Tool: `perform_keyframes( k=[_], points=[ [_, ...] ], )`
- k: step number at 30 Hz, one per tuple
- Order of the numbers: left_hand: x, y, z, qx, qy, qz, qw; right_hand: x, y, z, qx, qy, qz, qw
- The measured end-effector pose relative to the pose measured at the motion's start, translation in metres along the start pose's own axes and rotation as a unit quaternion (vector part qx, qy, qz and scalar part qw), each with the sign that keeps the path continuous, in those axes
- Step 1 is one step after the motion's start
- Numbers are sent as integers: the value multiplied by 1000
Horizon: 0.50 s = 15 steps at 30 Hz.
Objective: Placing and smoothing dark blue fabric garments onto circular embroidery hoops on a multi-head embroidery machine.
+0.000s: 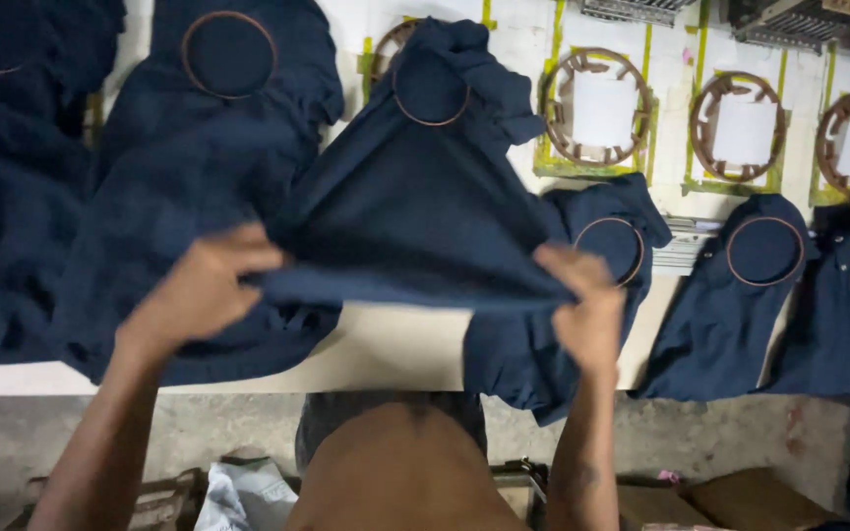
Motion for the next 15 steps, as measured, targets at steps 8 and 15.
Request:
perform_keyframes(
  k=[8, 15],
  points=[
    [-126, -17, -53, 83, 70, -95, 990, 0, 39, -5, 215, 69, 166, 960],
    [-293, -57, -149, 132, 156, 83, 975, -9, 132, -102, 123, -133, 86, 980]
  ],
)
Point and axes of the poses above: each hand's wrist, its own z-axis away from the middle knuckle, its own y-axis out of the palm, x = y × z, the point moved 2 cm from there along -z, towards the middle knuckle, and after that the axes turned 9 degrees about -z, right-handed, at the moved point
